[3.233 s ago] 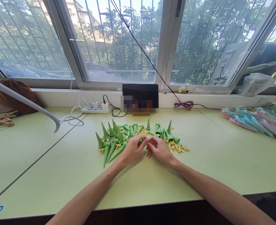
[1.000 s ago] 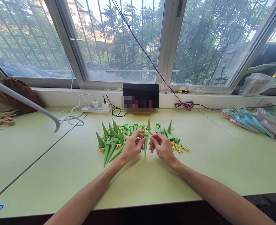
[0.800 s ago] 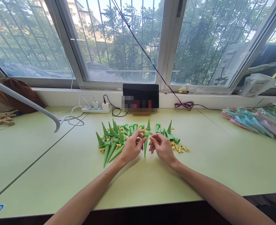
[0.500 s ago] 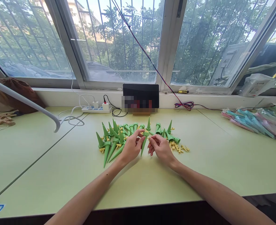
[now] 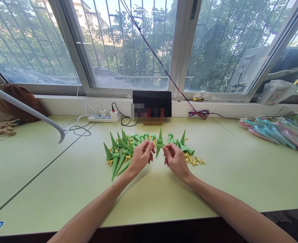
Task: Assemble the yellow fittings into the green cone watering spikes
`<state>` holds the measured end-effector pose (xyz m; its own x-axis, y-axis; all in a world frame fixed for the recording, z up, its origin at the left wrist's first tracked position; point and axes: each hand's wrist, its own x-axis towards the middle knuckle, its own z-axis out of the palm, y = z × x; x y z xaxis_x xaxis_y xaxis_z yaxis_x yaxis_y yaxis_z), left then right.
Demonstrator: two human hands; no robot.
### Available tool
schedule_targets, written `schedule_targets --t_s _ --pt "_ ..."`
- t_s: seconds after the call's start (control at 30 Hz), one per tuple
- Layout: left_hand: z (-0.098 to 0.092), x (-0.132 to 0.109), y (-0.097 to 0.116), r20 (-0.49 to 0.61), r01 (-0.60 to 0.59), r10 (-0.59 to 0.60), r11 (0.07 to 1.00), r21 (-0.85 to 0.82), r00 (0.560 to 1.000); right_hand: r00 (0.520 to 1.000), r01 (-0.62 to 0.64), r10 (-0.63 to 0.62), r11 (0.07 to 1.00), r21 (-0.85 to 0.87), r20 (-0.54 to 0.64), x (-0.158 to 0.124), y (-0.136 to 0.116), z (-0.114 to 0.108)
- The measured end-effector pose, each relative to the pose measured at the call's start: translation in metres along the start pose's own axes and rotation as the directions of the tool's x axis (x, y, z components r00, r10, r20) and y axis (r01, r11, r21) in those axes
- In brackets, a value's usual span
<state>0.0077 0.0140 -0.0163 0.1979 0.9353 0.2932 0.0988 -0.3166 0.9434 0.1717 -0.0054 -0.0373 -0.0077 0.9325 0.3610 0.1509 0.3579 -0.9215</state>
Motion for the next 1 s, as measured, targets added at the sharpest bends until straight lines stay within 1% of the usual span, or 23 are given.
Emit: schedule_targets --t_s 0.1,0.23,0.33,0.5,0.6,0.8,1.0 --pt "0.0004 -0.0002 0.0028 0.035 0.084 -0.083 0.995 -0.044 0.996 1.0 0.012 -0.012 1.0 -0.004 0.011 -0.0005 -0.0004 0.0001" --pt "0.0007 -0.0005 0.0053 0.085 0.205 -0.199 0.977 -0.064 0.976 0.999 0.03 -0.03 0.999 -0.015 0.032 -0.0009 0.0009 0.0" --pt "-0.0001 -0.0007 0.0057 0.113 0.243 -0.235 0.968 -0.063 0.965 0.998 0.04 -0.039 0.999 -0.019 0.045 -0.0008 0.0027 -0.0001" --pt "-0.0027 -0.0014 0.0055 0.145 0.238 -0.226 0.969 -0.066 0.963 0.998 0.044 -0.044 0.999 -0.012 0.051 -0.0011 0.0039 -0.0002" --pt "-0.0036 -0.002 0.0057 0.172 0.227 -0.217 0.973 -0.035 0.961 0.998 0.043 -0.042 0.999 -0.004 0.045 -0.0007 0.0044 -0.0002" --pt "-0.0036 -0.0024 0.0053 0.194 0.142 -0.144 0.99 0.021 0.971 0.998 0.043 -0.044 0.999 0.013 0.05 0.0014 0.0065 0.0" --pt "-0.0036 -0.0032 0.0054 0.189 0.052 -0.07 0.994 0.099 0.979 0.998 0.029 -0.029 1.0 -0.004 0.049 0.0011 0.0056 -0.0008"
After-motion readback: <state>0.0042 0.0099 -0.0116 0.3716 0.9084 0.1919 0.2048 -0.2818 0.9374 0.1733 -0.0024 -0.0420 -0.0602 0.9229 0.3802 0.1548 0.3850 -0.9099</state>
